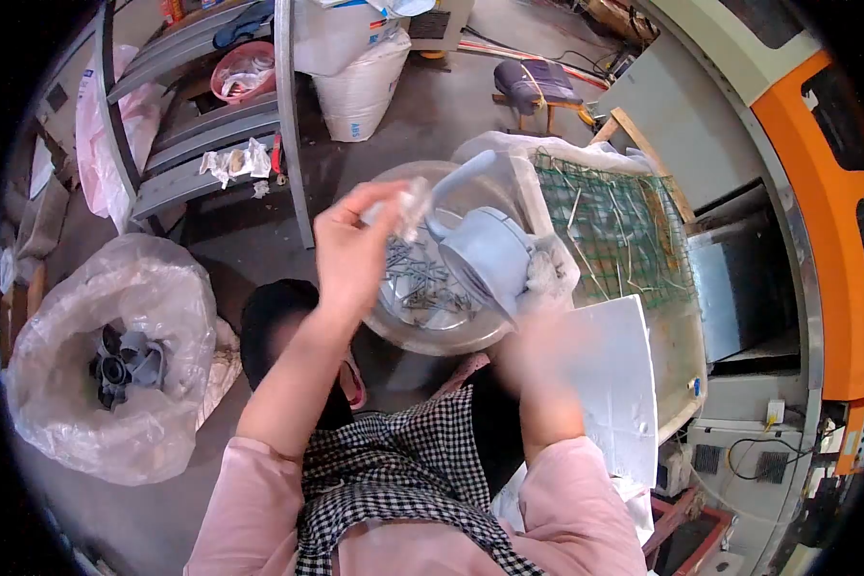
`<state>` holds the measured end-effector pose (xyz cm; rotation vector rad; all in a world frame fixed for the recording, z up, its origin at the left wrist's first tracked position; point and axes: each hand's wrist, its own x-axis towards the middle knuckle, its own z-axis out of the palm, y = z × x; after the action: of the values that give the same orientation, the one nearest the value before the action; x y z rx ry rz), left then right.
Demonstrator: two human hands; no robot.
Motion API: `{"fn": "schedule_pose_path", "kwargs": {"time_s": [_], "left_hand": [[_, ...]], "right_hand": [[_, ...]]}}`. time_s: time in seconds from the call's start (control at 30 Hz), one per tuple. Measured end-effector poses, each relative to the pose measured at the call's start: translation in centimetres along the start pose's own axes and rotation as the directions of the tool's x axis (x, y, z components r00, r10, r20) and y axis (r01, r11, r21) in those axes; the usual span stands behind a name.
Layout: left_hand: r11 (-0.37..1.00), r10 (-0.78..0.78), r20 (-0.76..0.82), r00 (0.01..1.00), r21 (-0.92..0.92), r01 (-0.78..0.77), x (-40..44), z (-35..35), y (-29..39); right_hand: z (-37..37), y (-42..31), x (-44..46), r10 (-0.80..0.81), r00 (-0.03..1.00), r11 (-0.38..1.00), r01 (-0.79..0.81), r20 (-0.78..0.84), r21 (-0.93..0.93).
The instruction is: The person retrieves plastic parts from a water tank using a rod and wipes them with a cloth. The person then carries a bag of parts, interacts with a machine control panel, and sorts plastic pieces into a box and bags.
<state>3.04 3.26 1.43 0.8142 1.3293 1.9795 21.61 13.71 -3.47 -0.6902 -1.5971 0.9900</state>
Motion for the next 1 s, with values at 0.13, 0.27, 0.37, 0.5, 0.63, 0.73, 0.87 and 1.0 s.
{"fn": "schedule_pose_path", "kwargs": {"time_s": [0.13,0.27,0.37,0.5,0.63,0.73,0.87,1.0], "left_hand": [[0.775,0.355,0.283,0.891,0.444,-0.450,-2.0,1.7,-0.2],[0.930,0.105,0.001,0.994,0.355,-0.099,0.3,-0.6,-3.2],[0.951,-0.144,-0.152,0.978,-0.295,0.095,1.2,-2.2,-3.3],[0.919,-0.141,-0.166,0.976,-0.390,0.066,1.5,-3.7,-3.6],[0.863,-0.247,-0.126,0.961,-0.480,0.159,1.1,-3.6,-3.1],[0.829,-0.252,-0.066,0.966,-0.529,0.180,0.6,-3.1,-2.9],[0.802,-0.231,-0.044,0.972,-0.575,0.165,0.7,-2.5,-3.0],[0.833,-0.207,-0.058,0.977,-0.534,0.145,0.7,-2.9,-2.7]], "right_hand": [[0.3,-2.2,-0.2,0.052,0.998,0.996,-0.048,0.044,-0.069],[-0.2,-0.4,0.1,0.236,0.972,0.933,-0.220,-0.022,0.284],[-2.0,1.6,1.3,-0.131,0.991,0.991,0.131,0.041,-0.012],[-2.4,1.2,0.8,0.141,0.987,0.990,-0.141,-0.081,0.001],[-4.1,4.1,0.8,0.017,0.999,0.980,-0.007,0.047,-0.198],[-3.8,7.6,0.6,0.120,0.992,0.940,-0.128,0.047,0.316],[-2.4,3.1,0.7,0.317,0.941,0.395,-0.245,0.119,0.886],[-2.0,3.7,0.8,0.008,0.986,0.980,0.026,-0.169,0.198]]}}
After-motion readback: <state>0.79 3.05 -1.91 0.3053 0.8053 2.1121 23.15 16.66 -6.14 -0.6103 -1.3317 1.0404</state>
